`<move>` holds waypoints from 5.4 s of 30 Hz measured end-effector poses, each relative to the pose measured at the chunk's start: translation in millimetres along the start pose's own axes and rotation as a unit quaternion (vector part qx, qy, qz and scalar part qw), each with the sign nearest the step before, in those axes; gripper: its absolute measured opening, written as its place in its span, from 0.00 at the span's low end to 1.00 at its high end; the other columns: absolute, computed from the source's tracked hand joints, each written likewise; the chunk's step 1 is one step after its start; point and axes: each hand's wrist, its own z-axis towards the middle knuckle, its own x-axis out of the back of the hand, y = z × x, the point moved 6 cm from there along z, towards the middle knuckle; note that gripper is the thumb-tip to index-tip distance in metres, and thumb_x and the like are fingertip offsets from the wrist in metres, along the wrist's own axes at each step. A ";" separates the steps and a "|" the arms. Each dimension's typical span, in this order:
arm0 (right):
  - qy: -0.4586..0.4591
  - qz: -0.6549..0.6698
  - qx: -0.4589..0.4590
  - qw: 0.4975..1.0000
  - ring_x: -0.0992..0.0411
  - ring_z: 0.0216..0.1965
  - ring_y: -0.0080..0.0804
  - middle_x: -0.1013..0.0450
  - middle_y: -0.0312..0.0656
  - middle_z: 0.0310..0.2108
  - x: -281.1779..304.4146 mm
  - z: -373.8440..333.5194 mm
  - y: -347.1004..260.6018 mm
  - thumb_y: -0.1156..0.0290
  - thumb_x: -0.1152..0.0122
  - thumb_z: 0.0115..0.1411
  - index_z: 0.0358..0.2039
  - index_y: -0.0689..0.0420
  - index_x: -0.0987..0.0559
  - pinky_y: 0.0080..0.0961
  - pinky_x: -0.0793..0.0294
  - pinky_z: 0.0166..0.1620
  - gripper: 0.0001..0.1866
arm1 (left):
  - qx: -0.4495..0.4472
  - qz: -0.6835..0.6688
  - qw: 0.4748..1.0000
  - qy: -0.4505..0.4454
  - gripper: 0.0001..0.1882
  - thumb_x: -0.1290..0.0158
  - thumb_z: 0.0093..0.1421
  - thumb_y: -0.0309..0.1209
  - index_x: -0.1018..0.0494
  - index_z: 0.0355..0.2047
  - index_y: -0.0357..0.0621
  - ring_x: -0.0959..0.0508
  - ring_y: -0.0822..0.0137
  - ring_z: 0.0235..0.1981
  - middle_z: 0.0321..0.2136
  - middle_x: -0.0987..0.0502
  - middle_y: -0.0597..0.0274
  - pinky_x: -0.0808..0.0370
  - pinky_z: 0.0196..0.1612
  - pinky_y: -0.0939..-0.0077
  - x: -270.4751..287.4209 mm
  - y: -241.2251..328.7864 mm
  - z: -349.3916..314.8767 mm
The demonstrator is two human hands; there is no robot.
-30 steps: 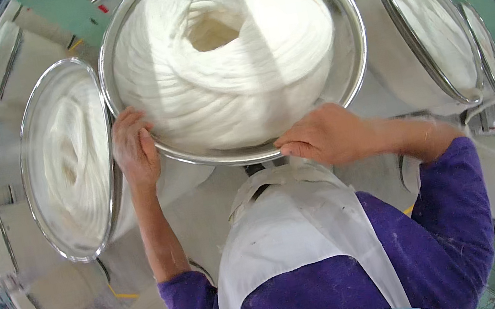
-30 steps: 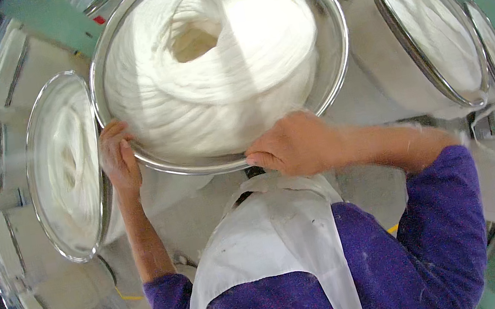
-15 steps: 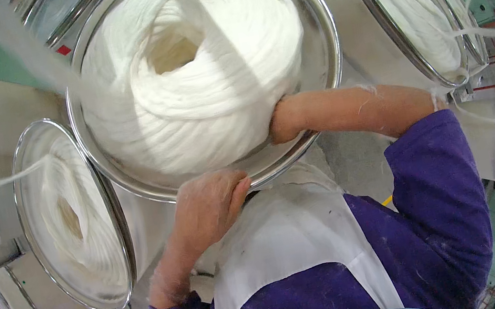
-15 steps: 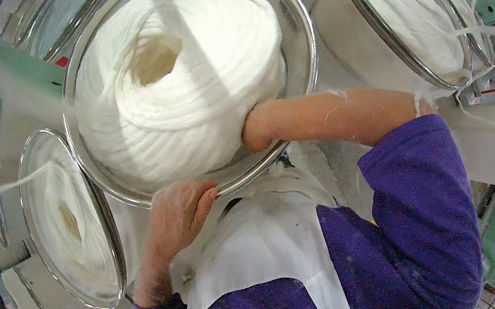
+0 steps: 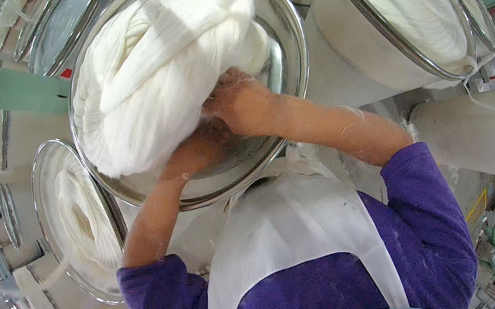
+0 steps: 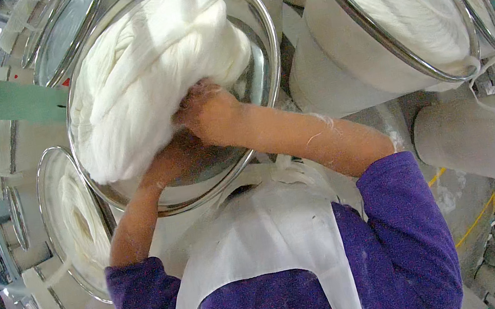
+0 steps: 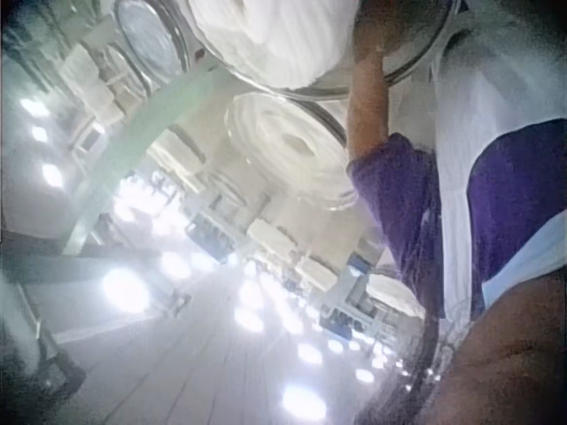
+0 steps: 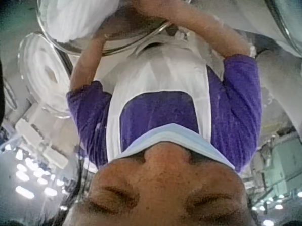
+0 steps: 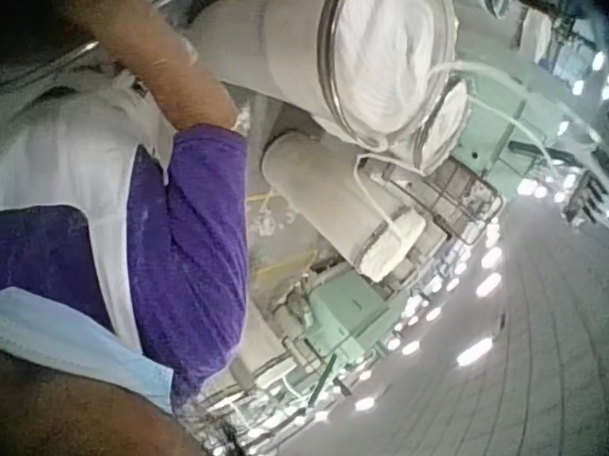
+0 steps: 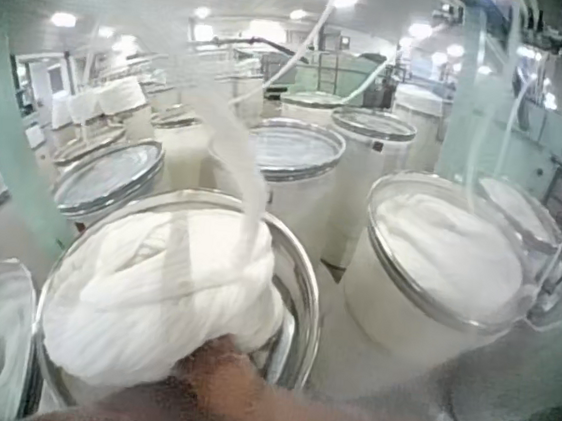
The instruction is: The person walks between large cylindrical machines and handles white rope-like textile material. They lift and place coils of rope into the machines, pull strands from the coils, and use a small stick to guide the strands into the machine openings.
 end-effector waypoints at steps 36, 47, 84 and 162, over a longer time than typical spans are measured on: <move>-0.331 0.218 -0.059 0.916 0.26 0.48 0.35 0.23 0.40 0.45 22.4 42.3 61.1 0.62 0.37 0.55 0.46 0.51 0.19 0.28 0.30 0.53 0.18 | 0.225 -0.297 0.928 -0.011 0.18 0.53 0.65 0.42 0.24 0.38 0.39 0.23 0.66 0.33 0.32 0.21 0.59 0.28 0.46 0.73 75.9 -13.7 -34.0; -0.102 -0.007 0.000 0.995 0.37 0.60 0.38 0.26 0.35 0.45 83.6 -76.2 93.6 0.46 0.31 0.43 0.42 0.47 0.21 0.49 0.52 0.67 0.28 | 0.156 -0.030 0.986 -0.050 0.21 0.57 0.65 0.49 0.24 0.48 0.53 0.27 0.55 0.52 0.47 0.23 0.57 0.37 0.60 0.64 55.7 -15.5 -29.9; 0.109 -0.053 0.023 0.992 0.34 0.59 0.42 0.29 0.45 0.55 -8.6 8.8 32.2 0.65 0.46 0.55 0.52 0.54 0.24 0.45 0.33 0.57 0.23 | 0.084 -0.099 0.990 -0.052 0.26 0.53 0.63 0.49 0.29 0.53 0.45 0.29 0.49 0.52 0.53 0.28 0.48 0.38 0.61 0.58 4.0 4.5 89.9; -0.119 0.063 -0.149 0.980 0.24 0.44 0.40 0.22 0.40 0.43 20.1 53.7 103.4 0.65 0.37 0.52 0.45 0.49 0.21 0.35 0.25 0.47 0.17 | 0.113 0.022 0.969 0.217 0.21 0.52 0.61 0.44 0.21 0.36 0.37 0.23 0.45 0.40 0.35 0.21 0.43 0.29 0.49 0.55 120.4 -61.1 74.3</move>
